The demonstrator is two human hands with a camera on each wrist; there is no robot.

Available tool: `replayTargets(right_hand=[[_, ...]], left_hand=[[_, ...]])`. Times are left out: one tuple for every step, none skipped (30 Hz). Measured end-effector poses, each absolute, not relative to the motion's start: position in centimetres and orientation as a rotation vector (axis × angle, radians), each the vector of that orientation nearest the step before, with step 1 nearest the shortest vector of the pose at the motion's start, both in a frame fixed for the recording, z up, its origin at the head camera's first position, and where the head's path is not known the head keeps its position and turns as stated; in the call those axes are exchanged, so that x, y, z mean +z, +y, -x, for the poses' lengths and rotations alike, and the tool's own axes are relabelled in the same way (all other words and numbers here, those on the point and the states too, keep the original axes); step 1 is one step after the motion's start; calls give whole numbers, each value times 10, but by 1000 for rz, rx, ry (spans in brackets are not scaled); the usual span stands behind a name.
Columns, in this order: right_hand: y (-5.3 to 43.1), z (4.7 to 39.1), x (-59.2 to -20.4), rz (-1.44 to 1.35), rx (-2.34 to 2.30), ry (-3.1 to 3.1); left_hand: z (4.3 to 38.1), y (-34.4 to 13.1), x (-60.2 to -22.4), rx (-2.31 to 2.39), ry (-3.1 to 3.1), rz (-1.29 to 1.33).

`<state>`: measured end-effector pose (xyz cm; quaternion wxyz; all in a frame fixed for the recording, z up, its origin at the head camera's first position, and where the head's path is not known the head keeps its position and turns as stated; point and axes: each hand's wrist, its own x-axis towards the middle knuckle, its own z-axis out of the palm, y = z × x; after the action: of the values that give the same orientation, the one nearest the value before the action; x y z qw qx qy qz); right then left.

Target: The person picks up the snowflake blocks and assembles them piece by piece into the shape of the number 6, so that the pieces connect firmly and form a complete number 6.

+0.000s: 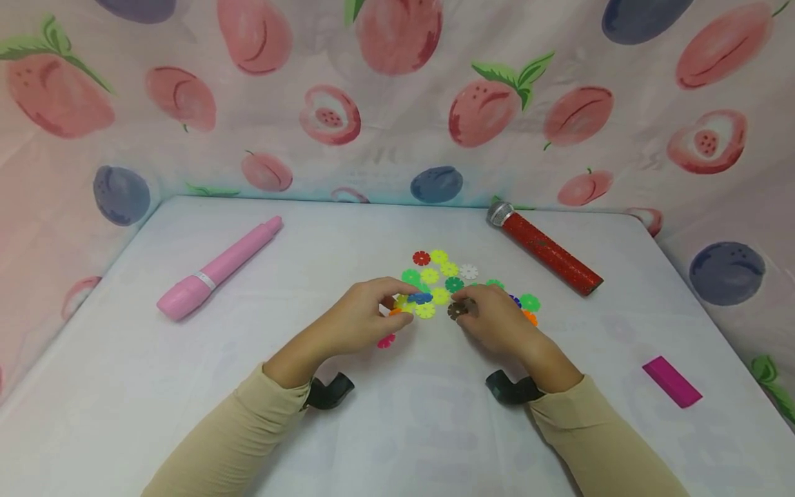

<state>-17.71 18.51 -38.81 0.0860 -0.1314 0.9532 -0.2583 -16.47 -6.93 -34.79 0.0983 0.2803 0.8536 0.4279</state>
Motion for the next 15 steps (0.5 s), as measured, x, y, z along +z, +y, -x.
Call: replayTargets(right_hand=[[185,177,-388,389,-769,2839],[185,177,-388,387,-765,2838],[185,177,-388,389,-767,2834],[185,177,-388,388,-768,2831],[185,177,-387,388,-774,2824],[185,177,-387,391,-782,2818],[185,177,-386,390,-790,2808],[185,177,-386,389,-795,2799],[185,177,-386,391,-798,2792],[185,177,-386,393,-797,2788],[186,177,-386,397,-800,2784],[186,177,-386,404,-801,2785],[186,178,-386,412,-807,2786],[187,178,-387,432,-817,2791],[187,178,-387,451,-834,2794]], left_hand=[[165,-69,-348,1265,2524,-828],[165,-69,-349,1265,2523,-836],[165,-69,-349,1265,2521,-839],[165,-69,-349,1266,2517,-839],[165,-69,-349,1267,2512,-835],[165,-69,-349,1267,2509,-836],[165,-69,-350,1266,2506,-830],[165,-69,-350,1263,2505,-829],[165,-69,-350,1263,2501,-821],[165,-68,-350,1262,2499,-815],[165,-69,-350,1260,2498,-814],[165,-69,-350,1260,2497,-809],[164,-69,-350,1262,2495,-800],[164,-69,-350,1265,2494,-795],[164,-69,-350,1268,2494,-790]])
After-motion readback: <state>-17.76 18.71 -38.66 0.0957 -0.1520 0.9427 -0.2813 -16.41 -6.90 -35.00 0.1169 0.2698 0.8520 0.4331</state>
